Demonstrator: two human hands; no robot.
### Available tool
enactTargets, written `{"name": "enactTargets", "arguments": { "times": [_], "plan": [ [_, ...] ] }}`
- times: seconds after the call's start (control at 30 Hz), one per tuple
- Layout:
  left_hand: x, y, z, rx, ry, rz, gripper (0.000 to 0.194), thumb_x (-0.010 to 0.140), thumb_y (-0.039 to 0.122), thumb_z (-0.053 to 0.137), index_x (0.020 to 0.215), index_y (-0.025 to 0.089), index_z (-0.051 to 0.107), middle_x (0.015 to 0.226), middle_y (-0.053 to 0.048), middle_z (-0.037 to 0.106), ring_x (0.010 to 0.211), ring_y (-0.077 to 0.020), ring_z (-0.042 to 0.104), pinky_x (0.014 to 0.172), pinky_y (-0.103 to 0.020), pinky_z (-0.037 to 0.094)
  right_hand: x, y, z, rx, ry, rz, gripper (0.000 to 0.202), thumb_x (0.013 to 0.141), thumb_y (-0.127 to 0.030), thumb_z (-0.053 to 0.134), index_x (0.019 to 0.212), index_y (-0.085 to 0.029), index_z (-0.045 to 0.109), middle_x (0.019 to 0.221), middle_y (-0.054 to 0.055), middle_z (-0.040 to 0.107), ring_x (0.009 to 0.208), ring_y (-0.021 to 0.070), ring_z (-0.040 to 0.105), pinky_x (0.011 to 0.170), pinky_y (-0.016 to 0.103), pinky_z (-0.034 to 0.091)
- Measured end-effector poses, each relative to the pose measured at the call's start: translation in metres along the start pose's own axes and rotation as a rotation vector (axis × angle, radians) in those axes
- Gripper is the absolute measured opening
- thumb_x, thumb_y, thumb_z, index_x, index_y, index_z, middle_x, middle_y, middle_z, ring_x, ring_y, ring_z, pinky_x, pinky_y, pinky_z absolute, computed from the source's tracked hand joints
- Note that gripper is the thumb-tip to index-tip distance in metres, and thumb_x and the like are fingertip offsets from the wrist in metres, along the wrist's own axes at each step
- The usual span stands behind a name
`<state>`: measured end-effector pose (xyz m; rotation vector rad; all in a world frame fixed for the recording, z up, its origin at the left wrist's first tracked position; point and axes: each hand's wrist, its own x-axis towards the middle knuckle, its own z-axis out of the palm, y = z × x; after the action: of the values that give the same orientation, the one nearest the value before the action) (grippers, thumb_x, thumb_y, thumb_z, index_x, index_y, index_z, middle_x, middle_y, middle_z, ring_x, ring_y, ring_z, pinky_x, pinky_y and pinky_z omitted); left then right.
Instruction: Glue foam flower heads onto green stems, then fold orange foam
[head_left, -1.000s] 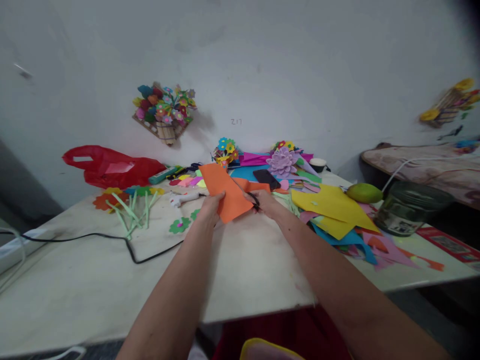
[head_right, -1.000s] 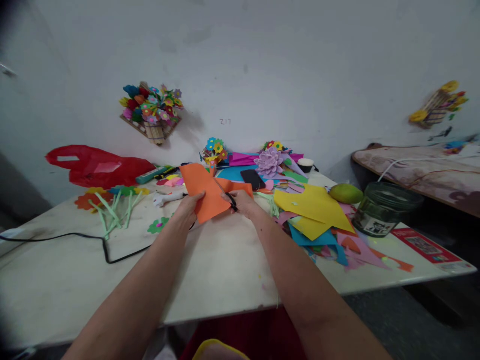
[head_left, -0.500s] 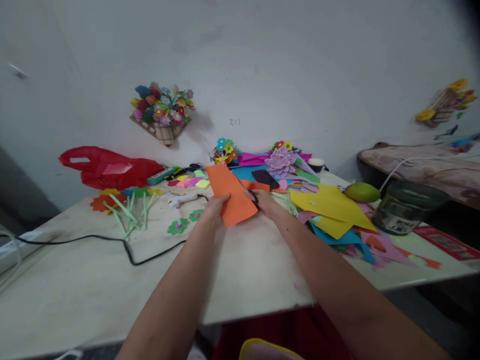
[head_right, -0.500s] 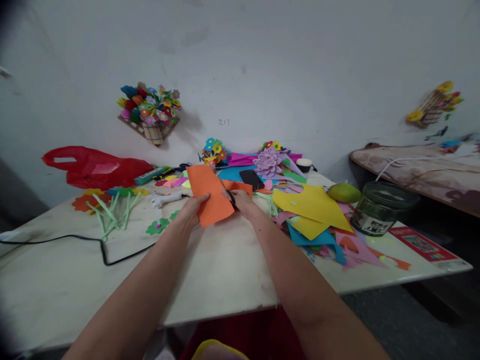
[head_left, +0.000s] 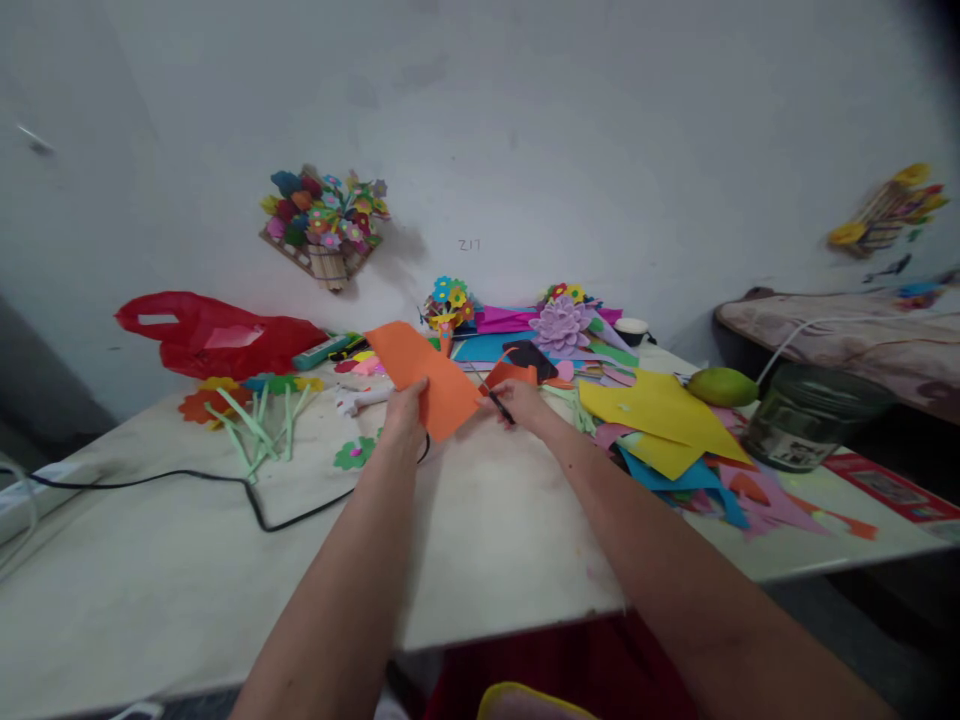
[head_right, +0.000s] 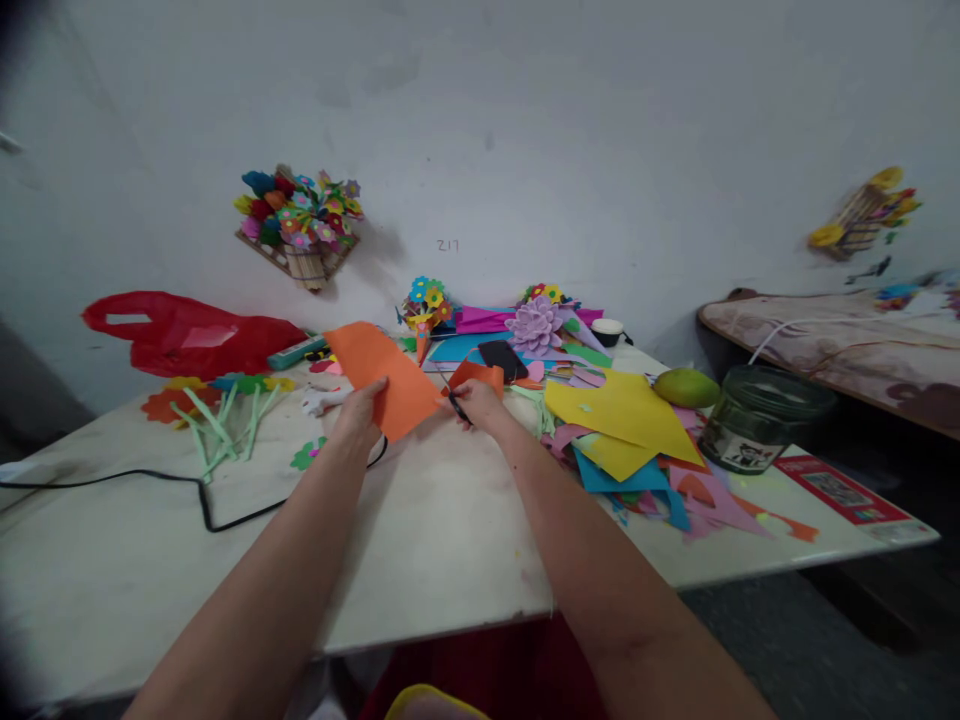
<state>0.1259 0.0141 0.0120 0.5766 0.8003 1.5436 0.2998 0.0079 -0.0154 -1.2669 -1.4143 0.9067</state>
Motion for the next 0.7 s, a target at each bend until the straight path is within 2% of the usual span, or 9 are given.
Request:
{"name": "enactTargets", "arguments": {
  "times": [0.13, 0.2, 0.3, 0.4, 0.47, 0.6, 0.67, 0.7],
  "plan": [
    [0.006, 0.005, -0.004, -0.08, 0.069, 0.076, 0.015, 0.072, 0.008, 0.056, 0.084, 0.015, 0.059, 0.08, -0.006, 0.066, 0.076, -0.0183, 0.064, 0.079, -0.036, 0.051, -0.003, -0.006, -0.001, -0.729, -0.054, -0.162, 0.022, 0.066, -0.033, 0.062, 0.081, -0.018, 0.069, 0.075, 0.007, 0.065, 0.074, 0.0195, 0.058, 0.069, 0.033, 0.044],
    [0.007, 0.004, -0.004, -0.08, 0.083, 0.074, 0.016, 0.072, 0.008, 0.057, 0.086, 0.015, 0.06, 0.081, -0.006, 0.066, 0.079, -0.0177, 0.064, 0.079, -0.033, 0.051, -0.007, -0.014, 0.001, -0.945, -0.089, -0.173, 0.023, 0.068, -0.033, 0.059, 0.084, -0.02, 0.07, 0.082, 0.008, 0.066, 0.082, 0.0221, 0.058, 0.071, 0.032, 0.042],
    [0.006, 0.0, -0.004, -0.051, 0.078, 0.066, 0.017, 0.071, 0.008, 0.058, 0.087, 0.015, 0.06, 0.082, -0.006, 0.066, 0.077, -0.017, 0.064, 0.077, -0.032, 0.051, -0.014, -0.024, 0.003, -1.061, -0.166, -0.123, 0.025, 0.068, -0.032, 0.058, 0.084, -0.018, 0.07, 0.081, 0.009, 0.066, 0.077, 0.0206, 0.058, 0.064, 0.027, 0.04],
    [0.005, -0.002, -0.005, -0.017, 0.069, 0.067, 0.016, 0.071, 0.008, 0.058, 0.086, 0.015, 0.059, 0.084, -0.006, 0.066, 0.075, -0.017, 0.064, 0.076, -0.033, 0.052, -0.016, -0.028, 0.002, -0.992, -0.26, -0.139, 0.023, 0.064, -0.027, 0.061, 0.083, -0.019, 0.07, 0.075, 0.005, 0.065, 0.067, 0.017, 0.056, 0.057, 0.024, 0.037],
    [0.004, -0.002, -0.004, 0.001, 0.069, 0.061, 0.017, 0.072, 0.009, 0.058, 0.087, 0.015, 0.059, 0.084, -0.007, 0.067, 0.077, -0.0176, 0.064, 0.076, -0.033, 0.052, -0.015, -0.029, -0.002, -0.963, -0.172, -0.175, 0.022, 0.066, -0.024, 0.058, 0.085, -0.022, 0.07, 0.08, 0.004, 0.064, 0.071, 0.0171, 0.055, 0.059, 0.024, 0.037],
    [0.002, -0.001, -0.003, 0.016, 0.073, 0.048, 0.019, 0.072, 0.009, 0.058, 0.09, 0.015, 0.059, 0.084, -0.007, 0.067, 0.081, -0.019, 0.064, 0.077, -0.034, 0.052, -0.014, -0.031, -0.01, -1.006, 0.294, -0.179, 0.026, 0.076, -0.024, 0.048, 0.092, -0.022, 0.069, 0.103, 0.01, 0.056, 0.094, 0.0225, 0.05, 0.069, 0.028, 0.038],
    [0.001, -0.001, -0.001, 0.012, 0.077, 0.051, 0.021, 0.071, 0.008, 0.058, 0.091, 0.015, 0.059, 0.084, -0.007, 0.067, 0.081, -0.0192, 0.064, 0.078, -0.034, 0.052, -0.014, -0.031, -0.014, -1.03, 0.449, -0.17, 0.028, 0.076, -0.023, 0.048, 0.096, -0.022, 0.068, 0.117, 0.012, 0.049, 0.102, 0.0254, 0.044, 0.075, 0.032, 0.038],
    [0.001, -0.001, -0.001, 0.008, 0.076, 0.055, 0.021, 0.071, 0.008, 0.058, 0.091, 0.015, 0.059, 0.084, -0.007, 0.067, 0.081, -0.0191, 0.064, 0.078, -0.034, 0.052, -0.014, -0.029, -0.015, -1.043, 0.487, -0.161, 0.029, 0.076, -0.023, 0.048, 0.098, -0.022, 0.067, 0.123, 0.012, 0.045, 0.104, 0.0267, 0.042, 0.078, 0.034, 0.037]
  ]
}}
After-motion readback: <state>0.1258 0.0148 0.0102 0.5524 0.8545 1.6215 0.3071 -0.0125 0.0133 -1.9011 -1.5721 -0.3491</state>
